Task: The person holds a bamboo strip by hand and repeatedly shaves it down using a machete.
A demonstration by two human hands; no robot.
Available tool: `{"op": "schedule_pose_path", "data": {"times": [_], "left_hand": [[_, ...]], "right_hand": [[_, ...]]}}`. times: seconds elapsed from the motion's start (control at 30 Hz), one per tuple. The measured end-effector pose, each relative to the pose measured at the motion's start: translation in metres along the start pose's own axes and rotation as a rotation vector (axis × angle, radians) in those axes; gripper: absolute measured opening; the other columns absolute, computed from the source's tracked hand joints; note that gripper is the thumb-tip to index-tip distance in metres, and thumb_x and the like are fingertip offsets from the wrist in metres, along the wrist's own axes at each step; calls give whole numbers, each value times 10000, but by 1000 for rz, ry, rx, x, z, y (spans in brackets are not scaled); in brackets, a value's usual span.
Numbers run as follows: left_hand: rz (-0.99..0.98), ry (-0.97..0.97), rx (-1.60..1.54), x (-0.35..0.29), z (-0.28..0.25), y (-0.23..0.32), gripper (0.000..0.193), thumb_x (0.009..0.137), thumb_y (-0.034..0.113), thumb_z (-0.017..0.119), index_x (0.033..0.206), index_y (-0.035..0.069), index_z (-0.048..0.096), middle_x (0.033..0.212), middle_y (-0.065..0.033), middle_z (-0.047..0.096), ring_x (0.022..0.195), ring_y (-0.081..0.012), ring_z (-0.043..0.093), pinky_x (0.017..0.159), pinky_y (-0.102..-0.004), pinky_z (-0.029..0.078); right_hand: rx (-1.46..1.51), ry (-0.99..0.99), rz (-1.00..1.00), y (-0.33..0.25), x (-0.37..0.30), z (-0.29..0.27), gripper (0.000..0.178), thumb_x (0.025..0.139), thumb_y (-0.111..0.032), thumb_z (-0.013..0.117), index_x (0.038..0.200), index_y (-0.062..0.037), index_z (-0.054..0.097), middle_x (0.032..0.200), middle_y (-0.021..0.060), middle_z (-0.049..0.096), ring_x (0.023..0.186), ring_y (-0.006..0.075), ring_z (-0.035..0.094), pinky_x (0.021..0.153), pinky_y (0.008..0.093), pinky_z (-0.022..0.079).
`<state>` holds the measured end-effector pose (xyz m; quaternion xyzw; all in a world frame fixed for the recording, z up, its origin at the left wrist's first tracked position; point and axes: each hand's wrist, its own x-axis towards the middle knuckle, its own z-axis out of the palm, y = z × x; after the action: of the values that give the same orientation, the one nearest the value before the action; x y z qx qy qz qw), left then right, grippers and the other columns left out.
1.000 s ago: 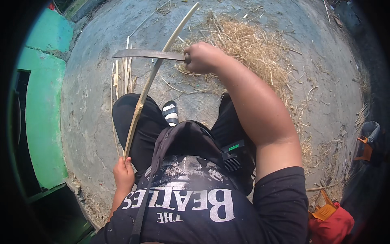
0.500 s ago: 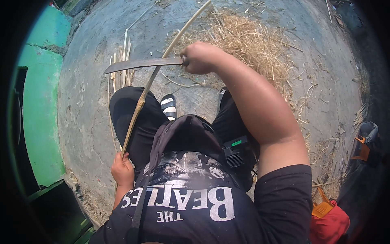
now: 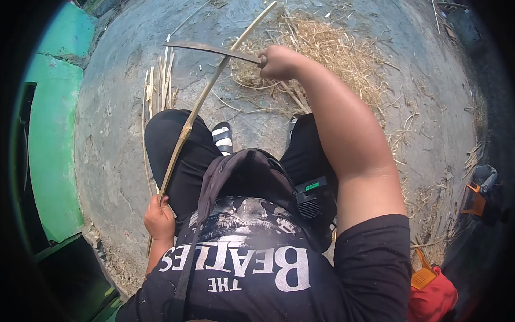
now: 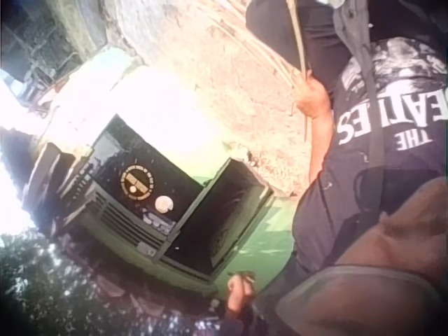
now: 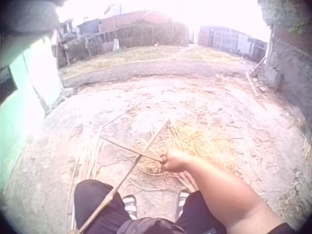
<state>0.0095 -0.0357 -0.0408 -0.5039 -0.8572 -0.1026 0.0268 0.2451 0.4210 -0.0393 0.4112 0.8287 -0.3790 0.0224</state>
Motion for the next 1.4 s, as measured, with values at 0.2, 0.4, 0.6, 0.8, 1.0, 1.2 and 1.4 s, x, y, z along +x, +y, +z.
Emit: {"op": "schedule_pose_path", "data": {"times": [0.2,0.4,0.6,0.8,1.0,1.2,1.4], "left_hand": [[-38,-36,3,-6,-11,5,171,972,234,636,993,66,656,758,-177,646,693,-429,630,588,-530,458],[12,39,9,-4,-3,6,193,988,244,618,991,53,650,759,-179,646,688,-432,625,597,-527,463],[-64,-98,-67,2,-32,12,216,1008,250,607,981,40,650,751,-170,645,671,-394,631,593,-477,466],[-316,-349,-622,0,-40,5,327,1045,309,580,971,-5,631,710,-164,617,606,-292,602,581,-383,450],[-84,-304,-310,4,-25,-4,343,1071,320,508,972,1,587,728,-218,623,676,-439,618,602,-496,454],[-51,-180,-161,1,-24,6,326,1066,314,491,958,17,572,761,-239,621,720,-485,602,618,-549,439],[10,-284,-159,4,-28,5,249,1039,254,543,944,24,557,761,-242,617,727,-489,605,618,-560,440]], "right_hand": [[-192,-7,-63,-37,-18,5,262,849,-169,591,1040,-58,731,1008,205,727,962,359,695,873,459,550],[-87,-79,-13,-24,-9,-1,231,829,-193,644,994,-44,707,939,196,722,956,340,702,867,444,552],[-82,83,-33,-15,-13,-1,284,804,-220,686,1029,-56,738,956,192,740,931,346,711,867,441,554],[-265,113,-133,-42,-29,0,273,810,-237,713,1028,-75,729,966,179,738,934,366,704,871,453,562],[-164,46,-219,-30,-14,13,242,824,-239,693,985,-61,717,915,170,731,893,360,708,818,449,565],[-12,45,-66,-19,-9,8,249,814,-211,662,999,-58,728,899,195,724,888,365,701,817,445,552],[-302,-112,-184,-35,-17,14,460,802,-250,776,1199,-31,701,964,208,745,944,356,718,852,426,555]]}}
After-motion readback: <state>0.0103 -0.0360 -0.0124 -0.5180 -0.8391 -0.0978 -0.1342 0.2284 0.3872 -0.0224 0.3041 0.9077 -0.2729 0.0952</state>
